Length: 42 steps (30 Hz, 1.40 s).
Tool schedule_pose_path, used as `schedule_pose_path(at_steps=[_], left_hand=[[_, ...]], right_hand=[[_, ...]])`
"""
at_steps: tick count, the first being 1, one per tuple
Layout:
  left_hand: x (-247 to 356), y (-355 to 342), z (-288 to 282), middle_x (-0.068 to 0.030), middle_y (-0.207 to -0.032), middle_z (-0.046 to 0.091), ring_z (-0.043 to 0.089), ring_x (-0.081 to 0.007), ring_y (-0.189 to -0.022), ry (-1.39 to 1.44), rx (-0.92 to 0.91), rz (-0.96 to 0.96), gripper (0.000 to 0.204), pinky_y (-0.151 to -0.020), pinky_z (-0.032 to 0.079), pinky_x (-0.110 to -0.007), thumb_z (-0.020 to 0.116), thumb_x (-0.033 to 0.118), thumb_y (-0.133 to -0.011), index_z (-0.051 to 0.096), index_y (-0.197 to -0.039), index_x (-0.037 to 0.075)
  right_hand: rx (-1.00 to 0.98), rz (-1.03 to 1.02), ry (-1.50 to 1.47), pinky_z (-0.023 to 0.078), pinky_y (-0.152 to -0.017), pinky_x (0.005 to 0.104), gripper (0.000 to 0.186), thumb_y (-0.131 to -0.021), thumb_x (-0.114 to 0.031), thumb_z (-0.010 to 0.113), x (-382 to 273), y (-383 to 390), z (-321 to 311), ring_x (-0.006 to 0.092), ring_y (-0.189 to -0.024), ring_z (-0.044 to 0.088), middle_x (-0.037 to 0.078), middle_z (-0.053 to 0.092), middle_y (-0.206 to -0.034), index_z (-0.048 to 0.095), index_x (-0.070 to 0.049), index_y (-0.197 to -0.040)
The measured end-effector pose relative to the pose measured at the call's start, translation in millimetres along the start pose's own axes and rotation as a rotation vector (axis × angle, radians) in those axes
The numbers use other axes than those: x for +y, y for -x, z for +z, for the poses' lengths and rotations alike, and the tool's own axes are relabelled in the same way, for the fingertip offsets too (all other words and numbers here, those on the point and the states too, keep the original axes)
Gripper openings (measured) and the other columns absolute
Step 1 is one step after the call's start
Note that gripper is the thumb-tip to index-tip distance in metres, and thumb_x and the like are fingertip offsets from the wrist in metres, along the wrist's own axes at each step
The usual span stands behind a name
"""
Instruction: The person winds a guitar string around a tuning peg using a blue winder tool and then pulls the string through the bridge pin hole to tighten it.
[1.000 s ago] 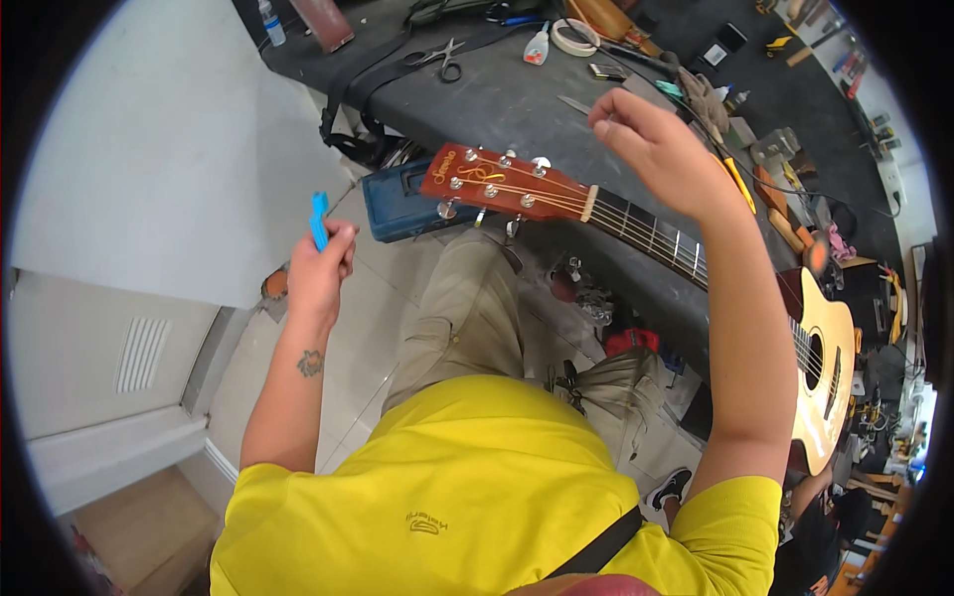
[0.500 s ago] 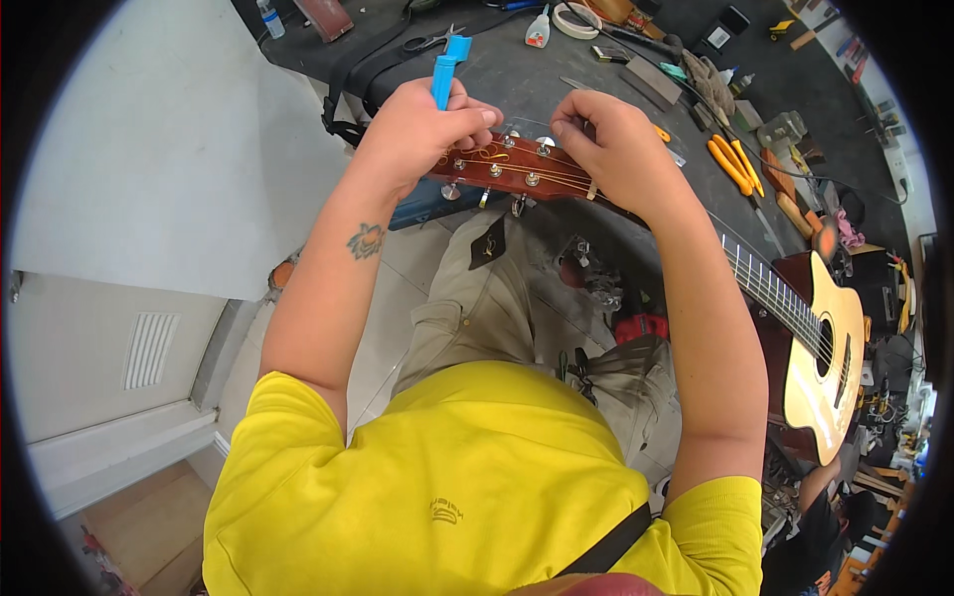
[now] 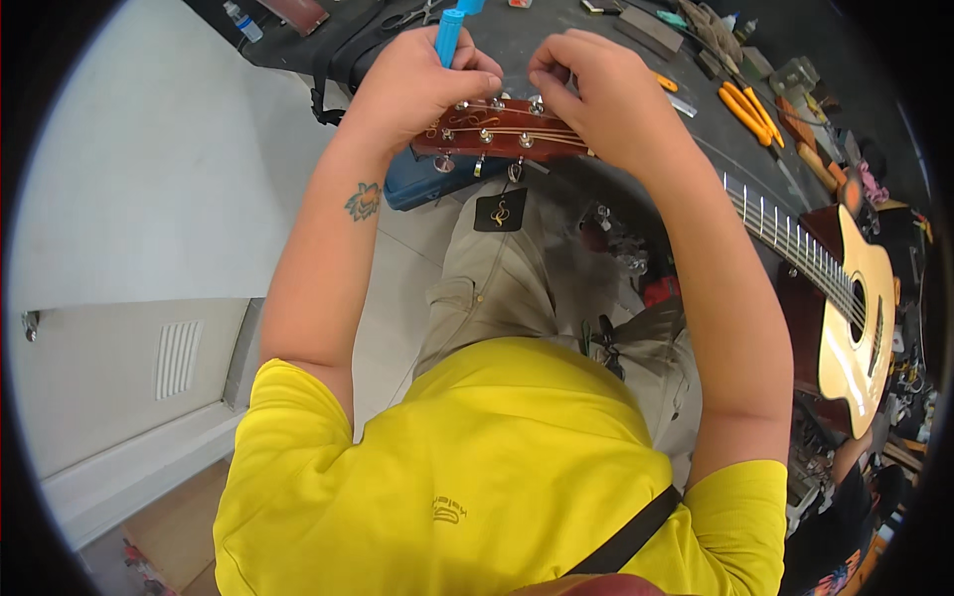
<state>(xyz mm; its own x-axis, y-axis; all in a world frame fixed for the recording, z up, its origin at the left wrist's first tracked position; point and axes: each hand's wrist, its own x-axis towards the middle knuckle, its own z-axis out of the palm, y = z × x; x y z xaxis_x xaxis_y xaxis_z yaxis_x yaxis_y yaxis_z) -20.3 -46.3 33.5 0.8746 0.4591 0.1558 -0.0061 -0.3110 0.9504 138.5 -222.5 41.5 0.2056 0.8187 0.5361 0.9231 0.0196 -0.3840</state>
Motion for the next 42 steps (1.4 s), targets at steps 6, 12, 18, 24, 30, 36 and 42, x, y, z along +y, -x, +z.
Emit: schedule_pose_path(at_steps=[6,12,18,24,30,36,42], left_hand=[[6.3,-9.8,3.4,-0.0059,-0.085,0.071,0.063,-0.0138,-0.078,-0.029,-0.003,0.011,0.027,-0.071,0.051,-0.031,0.076,0.001,-0.087,0.052,-0.075,0.007],[17.7,-10.0,7.0,-0.0036,-0.079,0.069,0.06,-0.0123,-0.071,-0.296,-0.022,0.009,0.028,-0.067,0.05,-0.032,0.077,0.002,-0.085,0.053,-0.072,0.005],[14.7,-6.9,6.5,-0.0035,-0.079,0.067,0.058,-0.0118,-0.071,-0.305,0.008,0.02,0.029,-0.068,0.05,-0.032,0.076,0.0,-0.087,0.051,-0.072,0.004],[-1.3,-7.0,7.8,-0.0037,-0.081,0.066,0.056,-0.0115,-0.072,-0.217,-0.018,0.119,0.032,-0.067,0.048,-0.032,0.074,-0.002,-0.087,0.046,-0.072,0.005],[11.4,-2.7,10.3,-0.0042,-0.079,0.063,0.055,-0.013,-0.071,-0.385,-0.026,0.132,0.016,-0.068,0.048,-0.033,0.073,0.0,-0.087,0.059,-0.08,0.002],[22.3,-3.5,12.8,-0.007,-0.075,0.059,0.058,-0.0186,-0.071,-0.509,-0.047,0.223,0.008,-0.069,0.05,-0.036,0.073,0.002,-0.087,0.065,-0.088,0.0],[19.0,-4.5,9.6,-0.0092,-0.077,0.062,0.061,-0.0216,-0.072,-0.572,-0.063,0.255,0.009,-0.07,0.051,-0.038,0.074,0.002,-0.086,0.066,-0.088,-0.001]], right_hand=[[-0.179,0.019,0.062,0.054,-0.095,0.0475,0.015,-0.096,-0.015,0.068,-8.8,-5.4,-11.0,0.0418,-0.106,0.068,0.022,0.071,-0.102,0.071,-0.001,-0.1],[-0.193,0.02,0.071,0.055,-0.094,0.0474,0.014,-0.096,-0.014,0.068,-9.0,-4.1,-13.8,0.0415,-0.105,0.068,0.022,0.071,-0.102,0.071,0.0,-0.099],[-0.22,0.055,0.071,0.055,-0.095,0.0472,0.014,-0.097,-0.013,0.067,-9.9,-5.0,-11.8,0.0411,-0.105,0.068,0.021,0.072,-0.103,0.071,0.0,-0.1],[-0.217,0.01,0.091,0.054,-0.096,0.0473,0.014,-0.098,-0.013,0.065,-7.3,-4.7,-9.6,0.0403,-0.107,0.068,0.021,0.071,-0.104,0.071,0.0,-0.1],[-0.199,0.008,0.083,0.054,-0.096,0.0472,0.014,-0.097,-0.013,0.065,-6.2,-2.1,-7.5,0.0402,-0.107,0.068,0.021,0.071,-0.104,0.071,0.0,-0.1],[-0.204,0.039,0.077,0.054,-0.097,0.0474,0.015,-0.097,-0.013,0.066,-5.2,-1.5,-10.9,0.0403,-0.107,0.068,0.021,0.071,-0.105,0.071,0.0,-0.1],[-0.224,0.029,0.099,0.054,-0.097,0.0482,0.015,-0.097,-0.013,0.066,-6.8,-3.0,-9.4,0.0408,-0.107,0.067,0.021,0.071,-0.106,0.071,0.001,-0.1]])
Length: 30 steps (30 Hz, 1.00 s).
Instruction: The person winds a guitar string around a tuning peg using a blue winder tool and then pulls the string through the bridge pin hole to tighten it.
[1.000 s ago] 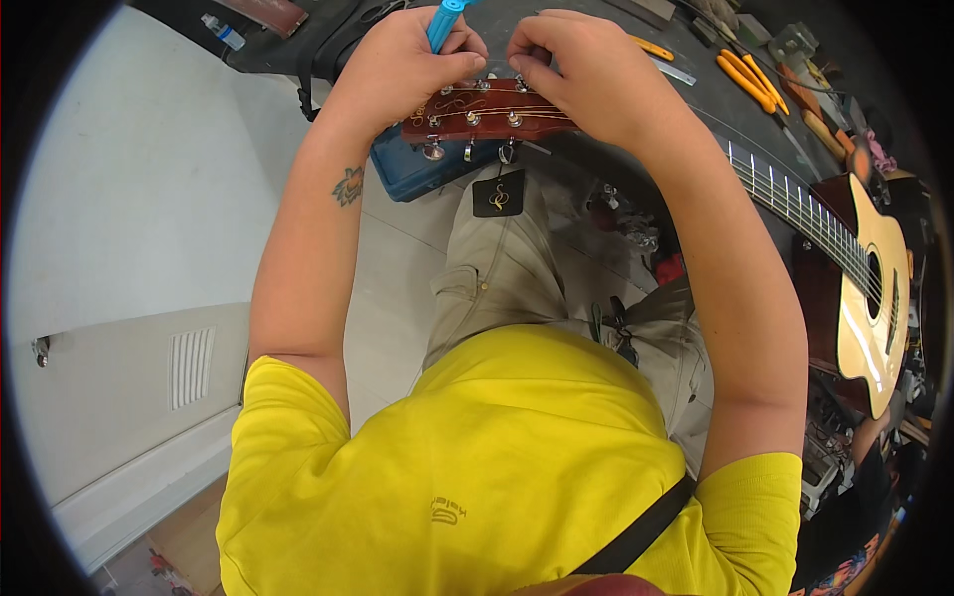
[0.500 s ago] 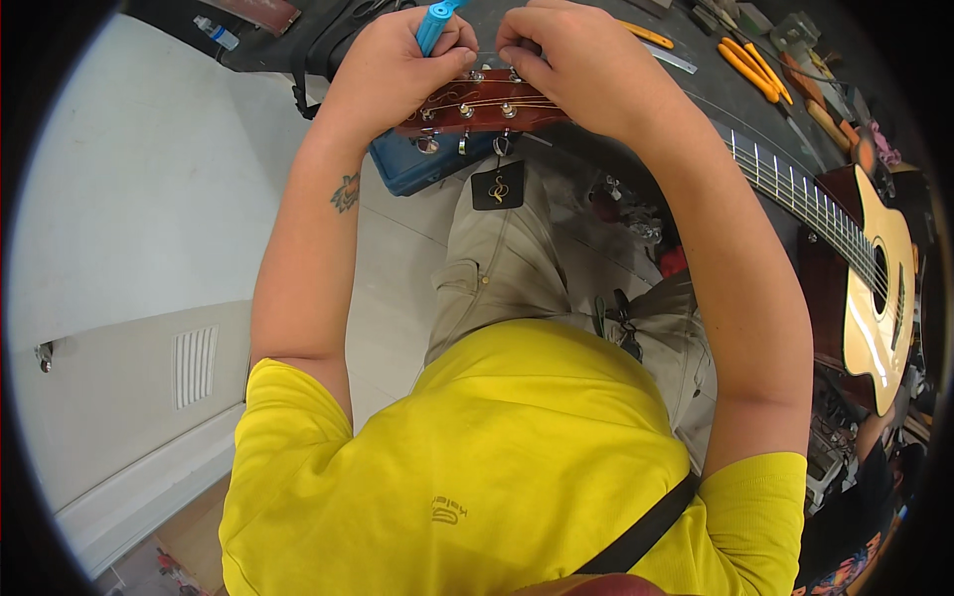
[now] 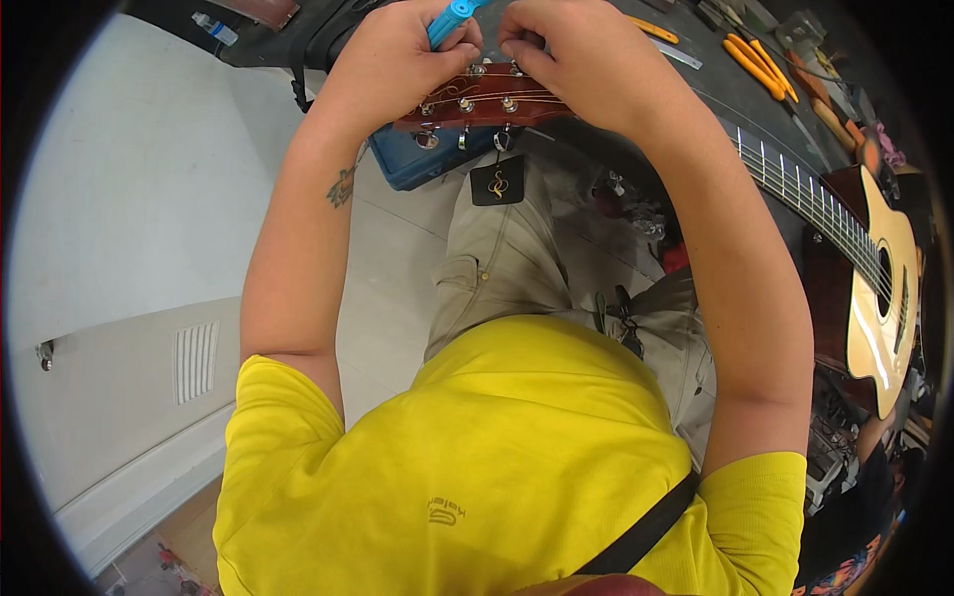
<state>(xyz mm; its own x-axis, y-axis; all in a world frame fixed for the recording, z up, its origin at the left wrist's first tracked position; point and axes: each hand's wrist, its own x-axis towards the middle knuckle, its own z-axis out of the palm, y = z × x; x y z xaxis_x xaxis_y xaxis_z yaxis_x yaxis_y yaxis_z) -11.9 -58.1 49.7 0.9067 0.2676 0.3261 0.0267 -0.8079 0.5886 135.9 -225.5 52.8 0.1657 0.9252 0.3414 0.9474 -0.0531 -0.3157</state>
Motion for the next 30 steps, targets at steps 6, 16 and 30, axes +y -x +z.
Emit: schedule_pose_path(at_steps=[6,16,30], left_hand=[[7.9,-0.2,-0.3,-0.0128,-0.08,0.064,0.063,-0.0242,-0.074,0.0,-0.026,-0.051,0.009,-0.072,0.051,-0.039,0.074,0.001,-0.085,0.066,-0.089,-0.001],[9.3,-1.3,-0.3,-0.0165,-0.08,0.062,0.063,-0.0357,-0.078,-0.161,-0.02,0.13,0.011,-0.073,0.05,-0.044,0.072,-0.001,-0.08,0.063,-0.085,-0.001],[11.3,2.4,0.0,-0.0166,-0.08,0.06,0.062,-0.0359,-0.078,-0.167,-0.003,0.138,0.012,-0.074,0.05,-0.044,0.073,-0.001,-0.081,0.062,-0.086,-0.002]], right_hand=[[-0.02,0.031,-0.017,0.053,-0.099,0.0484,0.015,-0.096,-0.012,0.066,-2.6,0.3,-1.4,0.0409,-0.11,0.067,0.022,0.072,-0.108,0.071,0.001,-0.1],[0.006,0.029,-0.023,0.054,-0.099,0.0506,0.015,-0.094,-0.011,0.067,-2.4,1.0,-2.0,0.0439,-0.109,0.067,0.024,0.072,-0.107,0.071,0.002,-0.1],[-0.026,0.012,-0.055,0.054,-0.099,0.0502,0.015,-0.095,-0.01,0.068,-2.0,1.7,-1.8,0.0443,-0.109,0.068,0.024,0.073,-0.108,0.072,0.003,-0.101]])
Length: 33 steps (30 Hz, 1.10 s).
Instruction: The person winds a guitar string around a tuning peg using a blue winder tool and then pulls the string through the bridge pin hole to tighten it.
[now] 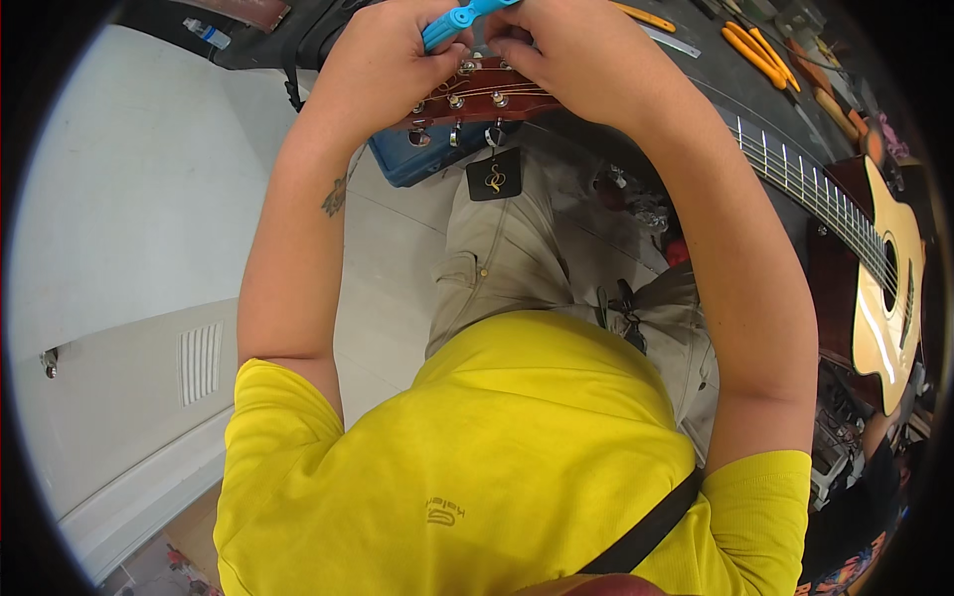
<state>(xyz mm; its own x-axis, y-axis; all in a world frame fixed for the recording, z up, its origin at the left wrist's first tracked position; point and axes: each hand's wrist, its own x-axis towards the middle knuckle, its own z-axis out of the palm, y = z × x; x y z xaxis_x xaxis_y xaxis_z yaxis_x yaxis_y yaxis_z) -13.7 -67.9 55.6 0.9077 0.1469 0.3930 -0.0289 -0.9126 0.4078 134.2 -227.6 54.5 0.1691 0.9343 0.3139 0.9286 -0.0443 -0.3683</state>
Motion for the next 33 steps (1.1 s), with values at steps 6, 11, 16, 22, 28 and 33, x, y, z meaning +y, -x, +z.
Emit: schedule_pose_path(at_steps=[6,11,16,22,28,33], left_hand=[[-1.0,0.6,0.8,-0.0166,-0.08,0.061,0.063,-0.0357,-0.078,-0.009,-0.004,-0.025,0.012,-0.073,0.05,-0.044,0.073,-0.001,-0.08,0.062,-0.086,-0.003],[-1.0,-0.2,1.1,-0.0168,-0.08,0.061,0.063,-0.0354,-0.078,0.005,-0.008,0.016,0.011,-0.073,0.05,-0.044,0.071,-0.002,-0.079,0.063,-0.087,-0.002],[-5.1,0.9,4.4,-0.017,-0.08,0.062,0.064,-0.0358,-0.077,0.005,-0.022,0.052,0.011,-0.073,0.051,-0.044,0.071,-0.003,-0.078,0.064,-0.087,-0.002],[-2.6,1.6,3.1,-0.017,-0.084,0.068,0.068,-0.034,-0.079,0.027,0.002,0.009,0.013,-0.074,0.053,-0.041,0.073,0.0,-0.078,0.071,-0.091,-0.001],[-37.0,28.4,10.5,-0.0005,-0.097,0.07,0.059,-0.0077,-0.082,0.4,0.098,-0.364,0.021,-0.074,0.05,-0.027,0.077,0.0,-0.091,0.059,-0.079,0.003],[-44.5,40.6,19.7,-0.0075,-0.104,0.075,0.07,-0.0103,-0.082,0.617,0.187,-0.363,0.032,-0.063,0.06,-0.031,0.074,0.003,-0.093,0.047,-0.076,0.007]], right_hand=[[-0.068,0.086,-0.023,0.055,-0.099,0.0488,0.015,-0.097,-0.009,0.066,-6.6,-2.2,-4.0,0.0431,-0.11,0.068,0.024,0.073,-0.11,0.073,0.003,-0.104],[-0.053,0.048,0.001,0.055,-0.099,0.0488,0.016,-0.098,-0.009,0.065,-2.8,-1.4,-1.0,0.0428,-0.11,0.069,0.024,0.073,-0.11,0.073,0.003,-0.105],[-0.038,0.039,0.012,0.055,-0.099,0.0496,0.016,-0.096,-0.009,0.065,-5.0,1.5,-1.8,0.0432,-0.11,0.069,0.024,0.073,-0.109,0.073,0.003,-0.104],[-0.071,0.02,0.066,0.055,-0.096,0.0509,0.016,-0.096,-0.009,0.064,1.1,-6.1,-0.7,0.0448,-0.108,0.069,0.025,0.073,-0.108,0.074,0.002,-0.102],[-0.069,-0.114,0.008,0.056,-0.095,0.0502,0.016,-0.096,-0.009,0.062,0.3,-24.9,7.6,0.0444,-0.106,0.07,0.023,0.073,-0.102,0.074,0.0,-0.102],[-0.165,-0.095,0.059,0.055,-0.096,0.0484,0.016,-0.096,-0.011,0.064,-4.0,-32.0,6.2,0.0422,-0.105,0.07,0.022,0.073,-0.104,0.075,-0.003,-0.105]])
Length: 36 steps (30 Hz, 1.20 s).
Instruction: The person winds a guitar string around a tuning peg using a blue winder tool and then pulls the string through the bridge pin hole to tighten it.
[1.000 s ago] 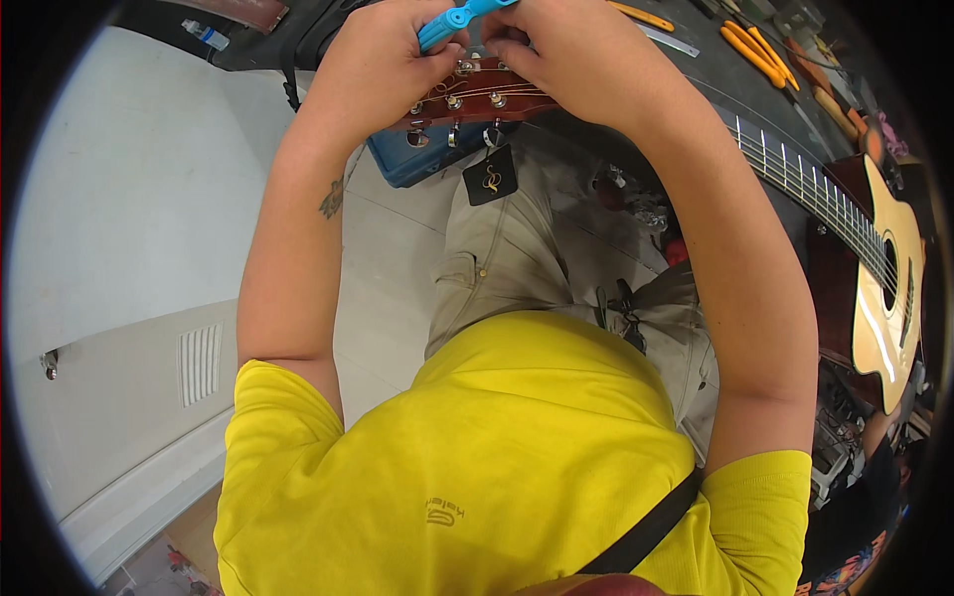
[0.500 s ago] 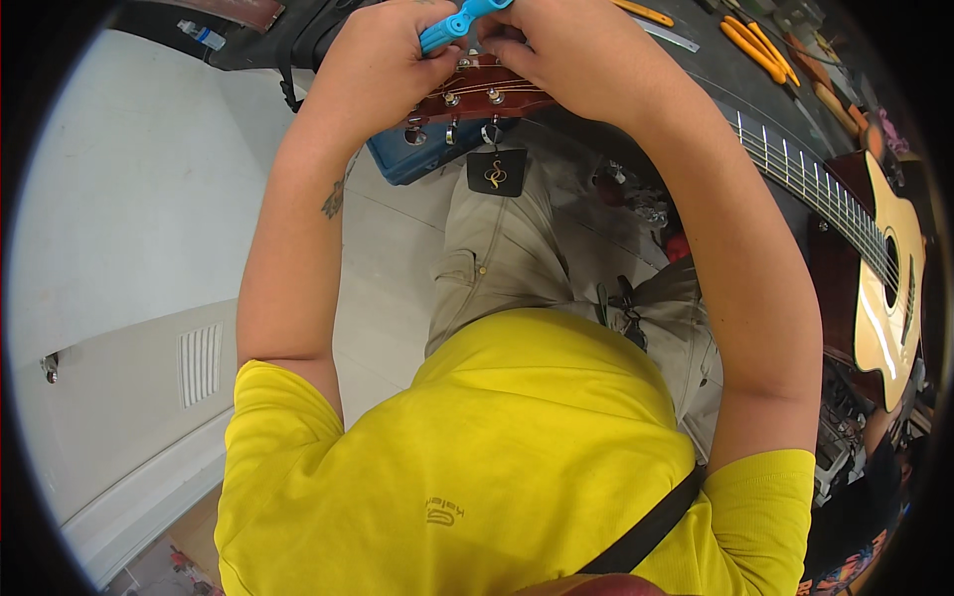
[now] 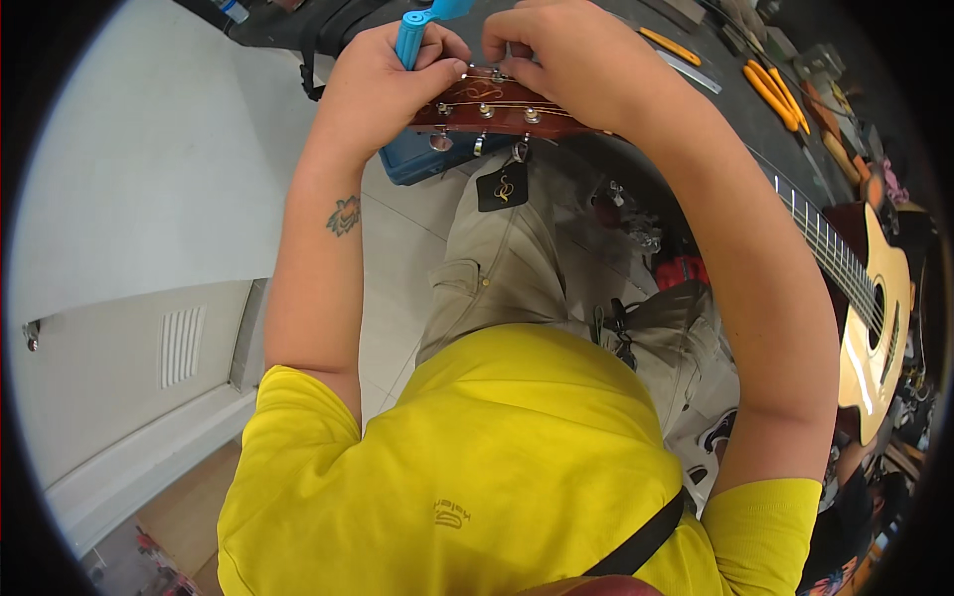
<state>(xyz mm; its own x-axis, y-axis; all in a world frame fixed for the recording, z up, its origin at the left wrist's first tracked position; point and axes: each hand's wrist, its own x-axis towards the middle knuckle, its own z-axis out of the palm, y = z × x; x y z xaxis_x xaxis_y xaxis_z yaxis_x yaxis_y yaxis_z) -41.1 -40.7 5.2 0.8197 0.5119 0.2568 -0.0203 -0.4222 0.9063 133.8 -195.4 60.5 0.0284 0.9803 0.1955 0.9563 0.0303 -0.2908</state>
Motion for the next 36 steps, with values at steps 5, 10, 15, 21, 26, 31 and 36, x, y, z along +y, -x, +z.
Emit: schedule_pose_path(at_steps=[5,10,15,21,26,31,36], left_hand=[[1.2,11.4,2.1,-0.0021,-0.097,0.072,0.062,-0.0086,-0.087,0.193,0.001,-0.095,0.038,-0.077,0.053,-0.028,0.077,0.002,-0.092,0.046,-0.071,0.009],[-3.9,14.0,3.5,-0.0039,-0.097,0.072,0.062,-0.0087,-0.086,0.164,0.009,-0.093,0.041,-0.075,0.052,-0.028,0.076,0.003,-0.091,0.041,-0.071,0.011],[-3.6,10.7,9.4,-0.0017,-0.092,0.071,0.061,-0.0083,-0.083,0.044,0.022,-0.075,0.041,-0.074,0.052,-0.028,0.077,0.006,-0.091,0.041,-0.072,0.01],[10.0,12.0,16.3,-0.0006,-0.08,0.07,0.06,-0.0071,-0.068,-0.024,0.036,-0.152,0.025,-0.059,0.049,-0.029,0.078,0.01,-0.09,0.057,-0.077,0.006],[6.2,9.5,22.1,0.0,-0.074,0.067,0.057,-0.0075,-0.061,-0.076,0.091,-0.135,0.023,-0.052,0.046,-0.03,0.079,0.013,-0.089,0.061,-0.078,0.005],[13.5,5.1,22.7,-0.0006,-0.072,0.066,0.058,-0.0082,-0.061,-0.108,0.097,-0.162,0.027,-0.053,0.046,-0.029,0.08,0.016,-0.088,0.058,-0.075,0.006],[-0.9,2.0,21.0,-0.002,-0.073,0.067,0.059,-0.0089,-0.065,-0.119,0.088,-0.126,0.031,-0.057,0.048,-0.031,0.081,0.015,-0.085,0.054,-0.074,0.007]], right_hand=[[0.015,0.043,-0.031,0.055,-0.088,0.0447,0.017,-0.094,-0.013,0.072,0.4,-1.8,11.4,0.0377,-0.098,0.069,0.018,0.073,-0.102,0.074,-0.004,-0.109],[0.09,0.065,-0.051,0.055,-0.083,0.0436,0.018,-0.091,-0.011,0.077,-3.1,-2.2,15.2,0.0345,-0.092,0.07,0.014,0.073,-0.098,0.075,-0.005,-0.108],[0.161,0.019,-0.068,0.055,-0.08,0.0421,0.017,-0.091,-0.011,0.078,6.7,0.3,20.1,0.0308,-0.086,0.068,0.011,0.073,-0.097,0.076,-0.005,-0.107],[0.1,0.15,-0.158,0.051,-0.072,0.0363,0.017,-0.092,-0.012,0.079,0.8,0.1,17.7,0.0191,-0.076,0.059,0.007,0.071,-0.091,0.077,-0.006,-0.108],[0.041,0.244,-0.191,0.051,-0.071,0.0362,0.017,-0.092,-0.014,0.081,-7.9,-3.4,13.8,0.0172,-0.075,0.058,0.006,0.07,-0.087,0.077,-0.005,-0.106],[0.038,0.318,-0.198,0.051,-0.071,0.0358,0.018,-0.09,-0.014,0.083,-11.3,-4.2,13.4,0.0165,-0.075,0.058,0.006,0.069,-0.085,0.077,-0.006,-0.105],[0.038,0.274,-0.258,0.05,-0.071,0.0344,0.017,-0.089,-0.013,0.083,-7.0,-7.0,15.6,0.015,-0.074,0.058,0.002,0.065,-0.082,0.078,-0.005,-0.103]])
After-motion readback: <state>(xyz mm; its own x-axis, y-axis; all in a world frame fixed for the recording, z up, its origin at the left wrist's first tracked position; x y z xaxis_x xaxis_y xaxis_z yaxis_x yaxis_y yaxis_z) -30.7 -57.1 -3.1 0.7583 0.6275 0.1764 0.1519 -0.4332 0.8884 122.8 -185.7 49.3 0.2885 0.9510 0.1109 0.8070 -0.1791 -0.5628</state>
